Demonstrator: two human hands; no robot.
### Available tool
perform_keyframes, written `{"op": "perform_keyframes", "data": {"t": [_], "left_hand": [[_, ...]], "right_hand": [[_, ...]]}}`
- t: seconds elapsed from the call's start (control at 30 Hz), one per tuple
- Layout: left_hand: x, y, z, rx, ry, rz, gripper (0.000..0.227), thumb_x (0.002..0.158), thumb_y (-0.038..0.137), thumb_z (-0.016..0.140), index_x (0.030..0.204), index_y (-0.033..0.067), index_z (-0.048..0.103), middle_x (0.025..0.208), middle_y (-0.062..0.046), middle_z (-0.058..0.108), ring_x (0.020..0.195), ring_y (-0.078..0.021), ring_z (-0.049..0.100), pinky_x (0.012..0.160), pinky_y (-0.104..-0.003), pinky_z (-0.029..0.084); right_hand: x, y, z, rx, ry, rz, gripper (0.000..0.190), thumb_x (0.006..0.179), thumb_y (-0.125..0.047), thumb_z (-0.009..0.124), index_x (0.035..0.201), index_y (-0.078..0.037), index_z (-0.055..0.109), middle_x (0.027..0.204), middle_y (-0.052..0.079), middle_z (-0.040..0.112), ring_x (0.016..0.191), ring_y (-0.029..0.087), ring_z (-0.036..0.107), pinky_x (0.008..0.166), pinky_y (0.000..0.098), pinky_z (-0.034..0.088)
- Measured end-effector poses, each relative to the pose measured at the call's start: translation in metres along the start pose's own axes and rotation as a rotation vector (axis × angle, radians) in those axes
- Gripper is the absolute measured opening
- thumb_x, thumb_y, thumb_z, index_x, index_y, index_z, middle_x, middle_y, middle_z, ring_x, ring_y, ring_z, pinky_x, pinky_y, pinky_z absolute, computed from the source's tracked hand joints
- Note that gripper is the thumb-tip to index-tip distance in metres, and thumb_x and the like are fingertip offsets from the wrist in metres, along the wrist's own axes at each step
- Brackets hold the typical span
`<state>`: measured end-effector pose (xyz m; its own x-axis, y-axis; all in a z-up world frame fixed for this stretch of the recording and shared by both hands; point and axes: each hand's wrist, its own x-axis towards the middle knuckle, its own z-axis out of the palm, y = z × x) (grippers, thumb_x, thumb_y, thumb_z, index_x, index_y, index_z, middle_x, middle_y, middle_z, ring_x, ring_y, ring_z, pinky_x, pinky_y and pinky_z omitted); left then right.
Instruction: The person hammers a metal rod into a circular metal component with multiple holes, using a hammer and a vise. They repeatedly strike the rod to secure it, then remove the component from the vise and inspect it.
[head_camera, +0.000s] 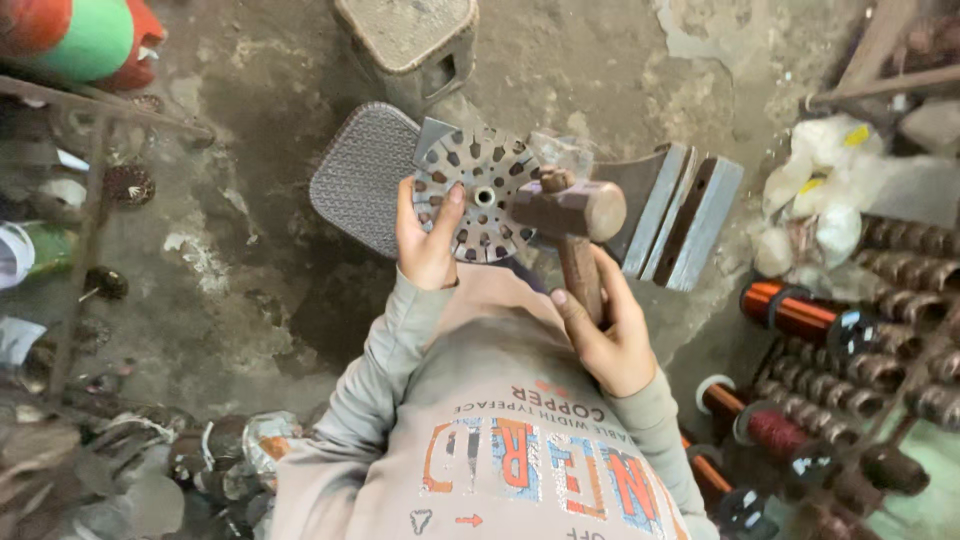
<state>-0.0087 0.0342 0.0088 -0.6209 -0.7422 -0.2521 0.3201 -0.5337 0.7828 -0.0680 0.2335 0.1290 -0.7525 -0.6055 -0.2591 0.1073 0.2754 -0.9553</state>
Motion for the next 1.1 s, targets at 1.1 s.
{"op": "perform_keyframes", "data": {"t": [1.1], "left_hand": [[0.060,0.027,-0.005,0.550,-0.562,-0.149,0.041,0.099,0.013,0.075,0.133,-0.0007,0.056,0.118,-0.009,0.072,0.107,-0.0131,0.068,0.095,-0.030,0.056]], "right_hand": [[0.015,-0.029,0.033,-0.710,0.309,0.095,0.051,0.104,-0.019,0.066,0.147,-0.005,0.044,0.082,0.020,0.067,0.071,0.022,0.073,0.061,0.0406,0.053]]}}
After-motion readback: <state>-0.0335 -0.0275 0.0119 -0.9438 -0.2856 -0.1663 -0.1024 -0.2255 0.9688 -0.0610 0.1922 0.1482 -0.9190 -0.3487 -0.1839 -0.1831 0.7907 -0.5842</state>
